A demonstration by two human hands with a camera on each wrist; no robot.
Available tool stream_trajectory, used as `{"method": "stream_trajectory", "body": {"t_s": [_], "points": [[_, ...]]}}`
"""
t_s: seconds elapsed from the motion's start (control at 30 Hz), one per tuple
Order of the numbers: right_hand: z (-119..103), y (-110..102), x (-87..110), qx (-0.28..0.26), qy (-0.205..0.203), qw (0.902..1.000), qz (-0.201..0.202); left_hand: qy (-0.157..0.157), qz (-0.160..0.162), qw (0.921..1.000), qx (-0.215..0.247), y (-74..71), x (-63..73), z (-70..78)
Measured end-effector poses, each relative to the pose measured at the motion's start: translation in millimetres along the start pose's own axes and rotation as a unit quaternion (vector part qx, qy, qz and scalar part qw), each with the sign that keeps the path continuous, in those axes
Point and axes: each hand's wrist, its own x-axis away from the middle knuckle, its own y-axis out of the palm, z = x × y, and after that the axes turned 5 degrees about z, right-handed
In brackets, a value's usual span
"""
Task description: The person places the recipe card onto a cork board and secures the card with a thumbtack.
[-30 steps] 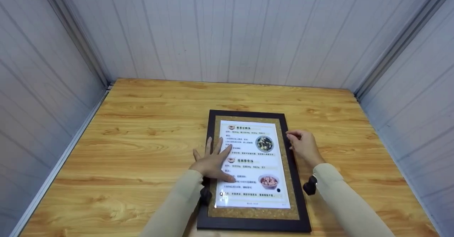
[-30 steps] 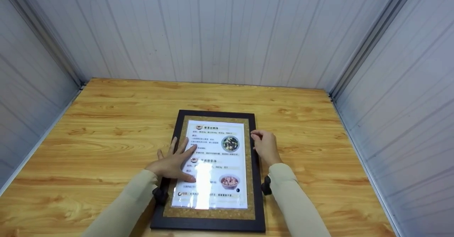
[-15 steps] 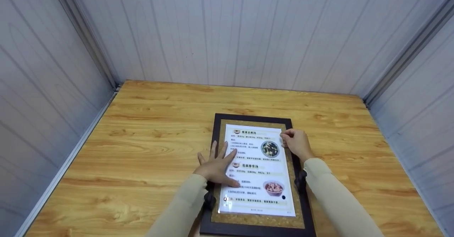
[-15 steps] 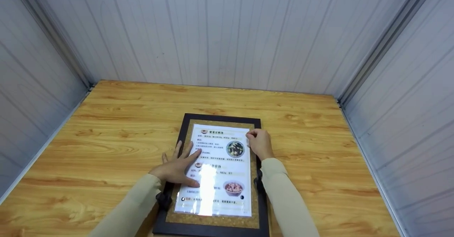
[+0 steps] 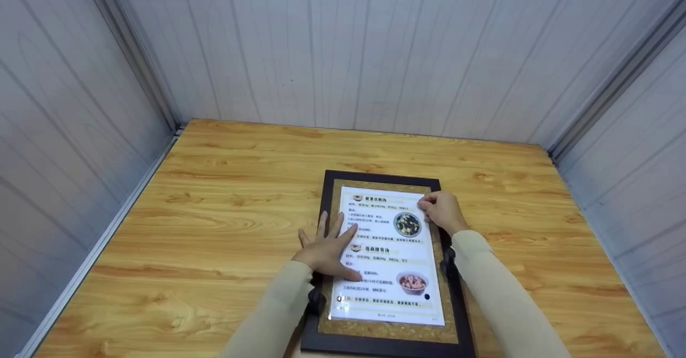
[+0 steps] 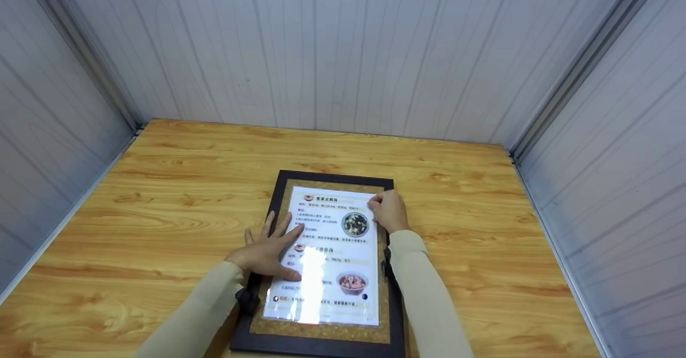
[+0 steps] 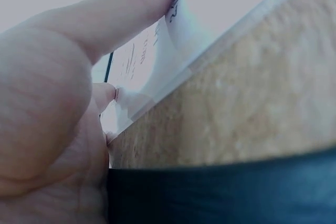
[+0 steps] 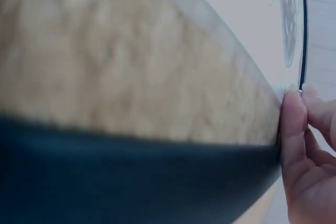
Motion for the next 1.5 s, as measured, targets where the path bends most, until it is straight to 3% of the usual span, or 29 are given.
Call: {"method": "stream_trajectory", "body": {"t_s": [0.23, 0.67, 1.03, 1.5], "points": [[-7, -3, -2.0, 0.025, 0.009, 0.9995, -0.017, 0.000, 0.000, 1.0000, -0.001, -0.6, -0.1, -0.4], [-11, -2, -3.3, 0.006, 0.065, 0.9974, -0.029, 0.000, 0.004, 1.0000, 0.001, 2.7, -1.4, -0.9], [-10, -1, -6.4, 0.055, 0.040, 0.9972, -0.029, 0.000, 0.002, 1.0000, 0.004, 2.0, -1.1, -0.7], [-10, -1, -4.7, 0.054, 0.014, 0.9980, -0.028, -0.006, 0.008, 0.9998, 0.017, 1.6, -0.5, 0.5]]}}
